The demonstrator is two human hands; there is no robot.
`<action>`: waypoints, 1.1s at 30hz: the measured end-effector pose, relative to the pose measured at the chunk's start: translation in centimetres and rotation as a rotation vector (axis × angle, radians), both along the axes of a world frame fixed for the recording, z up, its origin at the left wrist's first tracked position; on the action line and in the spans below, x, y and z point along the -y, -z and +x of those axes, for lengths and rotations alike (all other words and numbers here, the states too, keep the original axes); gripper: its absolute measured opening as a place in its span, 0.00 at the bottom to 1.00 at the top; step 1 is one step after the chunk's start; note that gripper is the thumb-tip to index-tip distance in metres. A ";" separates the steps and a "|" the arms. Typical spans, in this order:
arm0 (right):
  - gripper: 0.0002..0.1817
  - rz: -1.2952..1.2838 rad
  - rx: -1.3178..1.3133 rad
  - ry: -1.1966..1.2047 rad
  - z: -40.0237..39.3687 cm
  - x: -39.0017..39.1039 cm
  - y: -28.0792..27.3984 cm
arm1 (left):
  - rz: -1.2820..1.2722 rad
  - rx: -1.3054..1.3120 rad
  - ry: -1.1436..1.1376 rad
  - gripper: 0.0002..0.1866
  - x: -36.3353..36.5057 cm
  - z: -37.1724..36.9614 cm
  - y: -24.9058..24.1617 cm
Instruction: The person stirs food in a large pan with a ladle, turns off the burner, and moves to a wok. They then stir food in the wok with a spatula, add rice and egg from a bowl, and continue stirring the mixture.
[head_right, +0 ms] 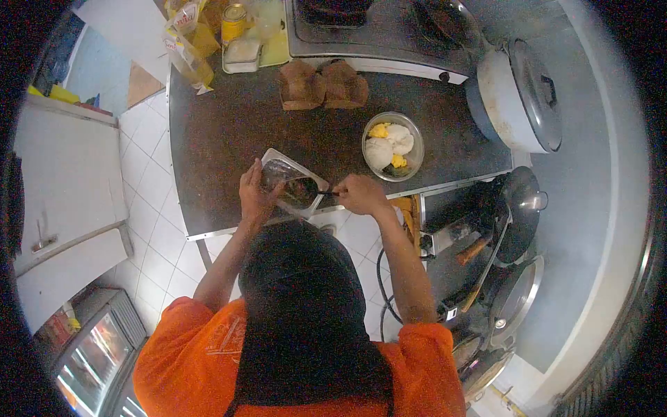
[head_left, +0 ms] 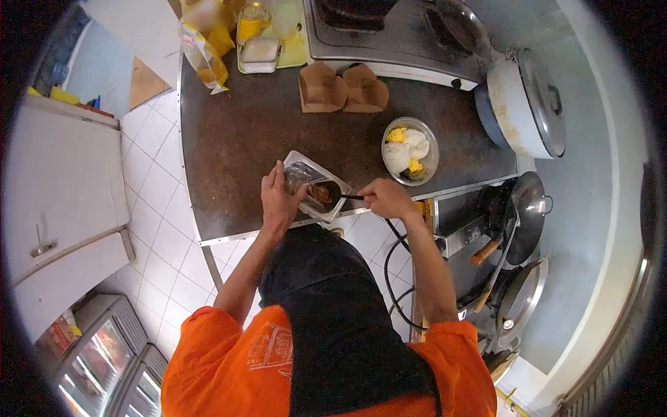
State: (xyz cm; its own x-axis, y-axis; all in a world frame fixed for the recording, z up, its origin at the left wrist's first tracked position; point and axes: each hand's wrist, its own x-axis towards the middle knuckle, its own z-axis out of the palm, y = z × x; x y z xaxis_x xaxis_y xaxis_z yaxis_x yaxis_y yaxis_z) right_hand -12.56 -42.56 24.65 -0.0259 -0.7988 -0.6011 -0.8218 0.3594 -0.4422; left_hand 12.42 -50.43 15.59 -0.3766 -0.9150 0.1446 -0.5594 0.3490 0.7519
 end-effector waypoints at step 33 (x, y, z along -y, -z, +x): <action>0.13 0.190 -1.136 0.597 -35.7 -46.1 -6.0 | 0.609 -0.265 0.898 0.30 -25.8 -33.8 -8.7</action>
State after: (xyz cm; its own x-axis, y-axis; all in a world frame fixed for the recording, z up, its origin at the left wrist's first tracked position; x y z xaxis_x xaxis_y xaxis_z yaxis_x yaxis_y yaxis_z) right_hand -48.23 3.50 30.65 -0.9131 -0.3926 -0.1103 -0.3936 0.7776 0.4903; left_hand -21.36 -24.61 24.33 -0.9605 -0.2714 -0.0616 -0.0858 0.0782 0.9932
